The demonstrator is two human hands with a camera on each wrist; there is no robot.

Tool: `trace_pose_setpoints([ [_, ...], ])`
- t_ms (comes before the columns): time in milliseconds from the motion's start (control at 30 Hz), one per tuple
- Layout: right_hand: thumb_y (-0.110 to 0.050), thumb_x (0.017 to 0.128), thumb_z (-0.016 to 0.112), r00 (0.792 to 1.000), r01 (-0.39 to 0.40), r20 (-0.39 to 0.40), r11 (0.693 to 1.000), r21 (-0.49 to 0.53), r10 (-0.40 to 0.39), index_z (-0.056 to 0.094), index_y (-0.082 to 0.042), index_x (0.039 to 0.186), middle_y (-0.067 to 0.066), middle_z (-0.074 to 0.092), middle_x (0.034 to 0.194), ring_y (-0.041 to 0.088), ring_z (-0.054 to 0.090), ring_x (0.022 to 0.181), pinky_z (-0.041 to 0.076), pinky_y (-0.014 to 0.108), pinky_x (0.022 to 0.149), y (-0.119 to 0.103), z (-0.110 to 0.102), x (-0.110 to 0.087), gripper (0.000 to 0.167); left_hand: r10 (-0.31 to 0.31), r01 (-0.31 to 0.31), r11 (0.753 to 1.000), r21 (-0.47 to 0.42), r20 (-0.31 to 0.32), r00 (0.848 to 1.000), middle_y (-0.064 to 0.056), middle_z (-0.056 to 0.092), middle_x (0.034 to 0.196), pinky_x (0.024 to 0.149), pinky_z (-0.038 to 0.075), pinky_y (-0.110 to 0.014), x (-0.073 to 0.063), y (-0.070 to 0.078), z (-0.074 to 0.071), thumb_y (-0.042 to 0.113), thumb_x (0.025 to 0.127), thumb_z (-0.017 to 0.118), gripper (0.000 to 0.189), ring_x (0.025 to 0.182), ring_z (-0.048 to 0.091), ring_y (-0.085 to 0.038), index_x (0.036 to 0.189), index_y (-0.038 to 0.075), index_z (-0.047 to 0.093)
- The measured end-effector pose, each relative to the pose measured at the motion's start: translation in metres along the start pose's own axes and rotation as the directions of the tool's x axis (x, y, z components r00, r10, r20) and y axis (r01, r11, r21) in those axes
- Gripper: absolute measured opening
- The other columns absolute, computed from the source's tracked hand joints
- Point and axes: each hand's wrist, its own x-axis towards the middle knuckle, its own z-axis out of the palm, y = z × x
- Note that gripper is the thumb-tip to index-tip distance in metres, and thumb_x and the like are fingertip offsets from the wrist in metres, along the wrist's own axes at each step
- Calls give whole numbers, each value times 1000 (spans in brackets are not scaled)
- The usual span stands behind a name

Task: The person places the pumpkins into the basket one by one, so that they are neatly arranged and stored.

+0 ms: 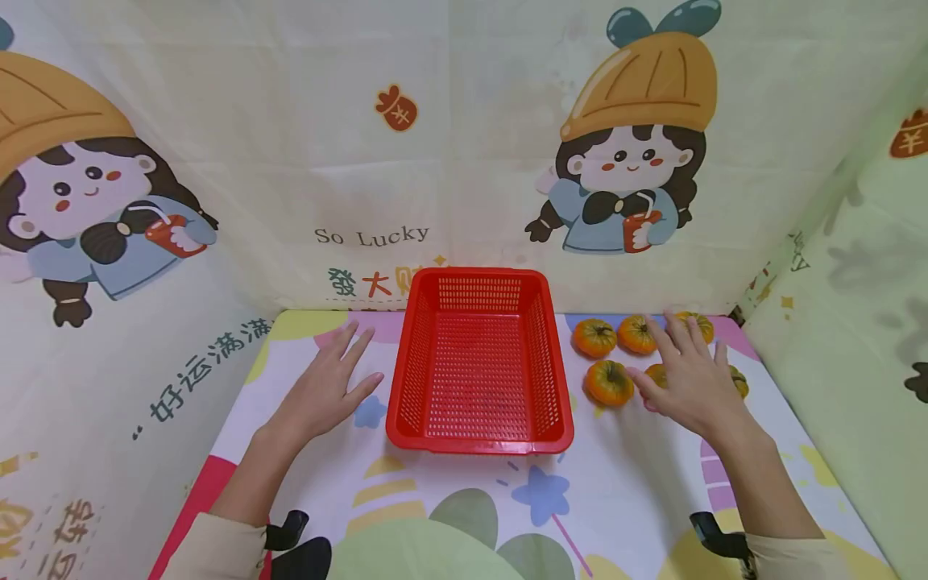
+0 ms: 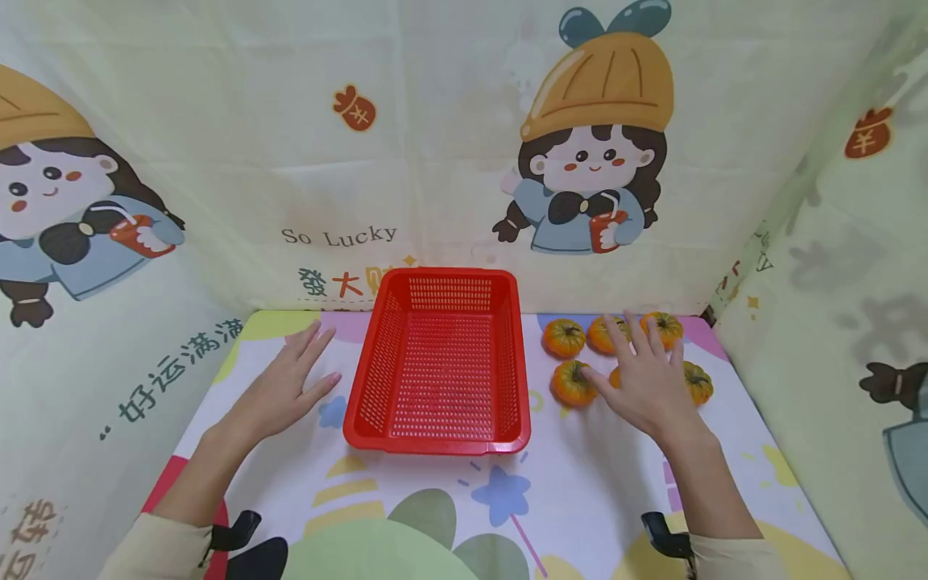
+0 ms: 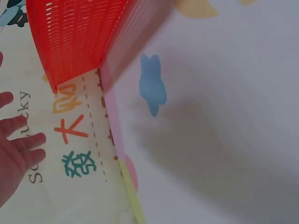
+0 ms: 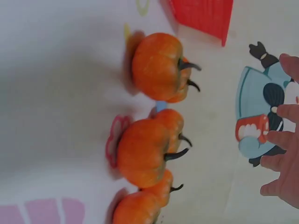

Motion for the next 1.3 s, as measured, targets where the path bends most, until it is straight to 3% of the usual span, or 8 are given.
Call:
trace_pose_setpoints([
  [267,-51,96,65,997,28,-67,999,25,-27,23,-9,164,26,22,167,55,19,151,6,86,112,38,7,-11,91,-2,3,984,-180,8,1000,-6,19,174,102,49,-67,3,7,12,45,96,67,82,157,26,-36,165,25,27],
  [433,-48,94,69,996,19,-91,999,46,-15,20,-12,165,29,25,165,55,26,147,4,84,114,61,13,-18,94,21,-27,947,-319,-22,1000,-6,25,171,90,61,-55,5,13,21,36,94,73,80,134,57,-34,163,24,35],
  [533,-46,94,70,995,11,-102,998,65,-4,21,-9,165,33,28,162,58,29,143,6,82,115,76,15,-22,94,38,-50,922,-383,-39,999,-7,30,169,85,64,-48,5,15,26,30,93,75,78,117,66,-30,161,20,38],
  [733,-42,90,77,995,-44,-87,989,139,56,20,-8,165,33,26,163,64,30,138,22,86,104,103,20,-23,99,49,-70,890,-451,-57,997,-8,33,167,82,64,-41,6,18,33,19,91,77,76,102,68,-20,159,14,42],
  [967,-34,89,80,994,-77,-52,955,287,96,20,-1,163,34,18,166,61,19,147,18,84,109,126,25,-23,101,73,-93,873,-479,-60,996,-13,39,164,80,64,-34,4,21,38,8,90,77,69,94,67,-15,153,8,49],
  [1300,-32,86,84,993,-99,-30,922,374,118,19,-1,163,37,20,164,63,17,147,13,84,110,146,35,-28,105,89,-114,856,-504,-73,993,-13,47,158,78,60,-22,4,21,46,1,90,74,59,88,65,-14,146,0,56],
])
